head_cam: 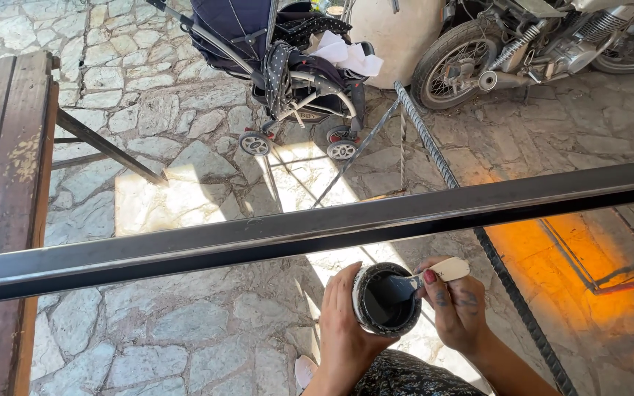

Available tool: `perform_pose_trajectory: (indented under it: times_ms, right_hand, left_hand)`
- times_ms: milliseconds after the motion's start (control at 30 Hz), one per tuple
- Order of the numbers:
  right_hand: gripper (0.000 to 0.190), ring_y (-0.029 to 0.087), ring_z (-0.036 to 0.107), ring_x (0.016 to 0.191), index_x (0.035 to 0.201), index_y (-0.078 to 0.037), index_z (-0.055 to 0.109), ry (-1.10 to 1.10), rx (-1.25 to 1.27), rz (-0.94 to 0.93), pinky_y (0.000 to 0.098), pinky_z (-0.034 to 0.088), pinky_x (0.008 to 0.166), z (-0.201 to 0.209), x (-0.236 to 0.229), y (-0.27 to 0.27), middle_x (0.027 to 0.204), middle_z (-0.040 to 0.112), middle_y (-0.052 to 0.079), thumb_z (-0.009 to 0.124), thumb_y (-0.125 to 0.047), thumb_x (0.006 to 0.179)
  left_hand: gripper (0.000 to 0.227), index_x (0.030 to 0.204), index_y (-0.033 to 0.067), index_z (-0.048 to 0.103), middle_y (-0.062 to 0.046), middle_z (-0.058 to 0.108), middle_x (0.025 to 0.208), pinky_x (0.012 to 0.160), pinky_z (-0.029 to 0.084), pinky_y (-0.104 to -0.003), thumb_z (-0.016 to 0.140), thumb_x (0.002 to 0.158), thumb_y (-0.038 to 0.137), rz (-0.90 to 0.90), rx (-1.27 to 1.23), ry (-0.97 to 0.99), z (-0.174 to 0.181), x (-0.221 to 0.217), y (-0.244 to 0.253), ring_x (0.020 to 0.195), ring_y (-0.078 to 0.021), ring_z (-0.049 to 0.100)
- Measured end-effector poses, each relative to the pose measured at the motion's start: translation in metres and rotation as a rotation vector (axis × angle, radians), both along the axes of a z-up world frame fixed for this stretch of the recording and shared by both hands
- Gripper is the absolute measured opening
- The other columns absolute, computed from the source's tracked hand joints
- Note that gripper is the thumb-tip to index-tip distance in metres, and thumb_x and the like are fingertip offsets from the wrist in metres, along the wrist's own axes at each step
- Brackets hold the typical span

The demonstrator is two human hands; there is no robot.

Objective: Painting a long metal beam with black paint using a handheld brush

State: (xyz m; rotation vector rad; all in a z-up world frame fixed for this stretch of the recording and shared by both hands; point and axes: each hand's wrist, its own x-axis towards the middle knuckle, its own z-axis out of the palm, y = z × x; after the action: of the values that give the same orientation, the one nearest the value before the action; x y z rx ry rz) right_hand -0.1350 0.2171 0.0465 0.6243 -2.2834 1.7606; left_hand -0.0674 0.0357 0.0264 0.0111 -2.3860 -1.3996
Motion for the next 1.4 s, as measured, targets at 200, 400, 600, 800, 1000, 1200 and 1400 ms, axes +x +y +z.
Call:
perform_pose_trajectory:
  times_ms: [200, 400, 600, 800, 1000, 1200, 1400]
  right_hand:
    - [0.017, 0.006, 0.050, 0.043, 0.104, -0.006, 0.063, -0.088, -0.317, 0.016, 0.0189, 0.033, 0.037, 0.000, -0.009, 0.008, 0.062, 0.065, 0.007, 0.051, -0.018, 0.105]
    - [0.018, 0.005, 0.053, 0.045, 0.105, -0.008, 0.063, -0.119, -0.330, 0.065, 0.0178, 0.032, 0.034, -0.020, 0.000, 0.002, 0.066, 0.066, 0.004, 0.049, -0.018, 0.107]
    - [0.020, 0.007, 0.041, 0.037, 0.093, -0.011, 0.062, -0.361, -0.597, -0.337, 0.0238, 0.029, 0.029, -0.024, -0.012, 0.037, 0.056, 0.055, -0.001, 0.054, -0.023, 0.107]
    - [0.031, 0.009, 0.035, 0.043, 0.078, -0.011, 0.050, -0.492, -0.791, -0.776, 0.0262, 0.021, 0.039, -0.030, -0.065, 0.099, 0.059, 0.045, 0.000, 0.049, -0.016, 0.109]
    - [0.026, 0.008, 0.042, 0.049, 0.089, -0.011, 0.054, -0.582, -0.489, -0.768, 0.0242, 0.028, 0.042, -0.073, -0.114, 0.105, 0.068, 0.057, 0.003, 0.046, -0.015, 0.114]
    - [0.037, 0.012, 0.039, 0.048, 0.083, -0.008, 0.052, -0.517, -0.392, -0.587, 0.0304, 0.026, 0.042, -0.102, -0.141, 0.089, 0.066, 0.058, 0.007, 0.047, -0.025, 0.115]
    - [0.023, 0.013, 0.039, 0.044, 0.097, -0.008, 0.044, -0.436, -0.230, -0.523, 0.0312, 0.028, 0.038, -0.115, -0.147, 0.095, 0.066, 0.057, 0.009, 0.039, -0.018, 0.116]
  left_hand:
    - [0.115, 0.147, 0.0058, 0.044, -0.014, 0.057, 0.141, 0.110, 0.042, -0.048, 0.104, 0.050, 0.020, -0.004, 0.021, -0.060, -0.003, -0.006, 0.003, 0.133, -0.0353, 0.050]
    - [0.112, 0.146, 0.0063, 0.044, -0.014, 0.058, 0.140, 0.108, 0.044, -0.047, 0.102, 0.052, 0.022, -0.017, 0.029, -0.077, -0.014, -0.011, 0.010, 0.132, -0.0334, 0.052]
    - [0.108, 0.146, 0.0155, 0.047, -0.008, 0.061, 0.140, 0.105, 0.049, -0.048, 0.101, 0.053, 0.023, 0.012, 0.112, -0.234, -0.022, -0.005, 0.007, 0.131, -0.0288, 0.057]
    - [0.108, 0.145, 0.0188, 0.049, -0.005, 0.063, 0.138, 0.103, 0.051, -0.047, 0.101, 0.051, 0.022, 0.041, 0.198, -0.389, -0.040, 0.005, -0.001, 0.130, -0.0270, 0.059]
    - [0.115, 0.147, 0.0187, 0.046, -0.005, 0.064, 0.139, 0.104, 0.052, -0.049, 0.104, 0.049, 0.031, 0.087, 0.145, -0.425, -0.053, 0.007, -0.004, 0.130, -0.0273, 0.060]
    - [0.117, 0.146, 0.0203, 0.048, -0.004, 0.065, 0.140, 0.106, 0.051, -0.049, 0.106, 0.046, 0.035, 0.134, 0.128, -0.416, -0.057, 0.009, -0.004, 0.132, -0.0270, 0.060]
    - [0.118, 0.146, 0.0240, 0.048, -0.001, 0.065, 0.139, 0.103, 0.053, -0.048, 0.106, 0.044, 0.038, 0.160, 0.104, -0.499, -0.060, 0.009, -0.009, 0.130, -0.0256, 0.061]
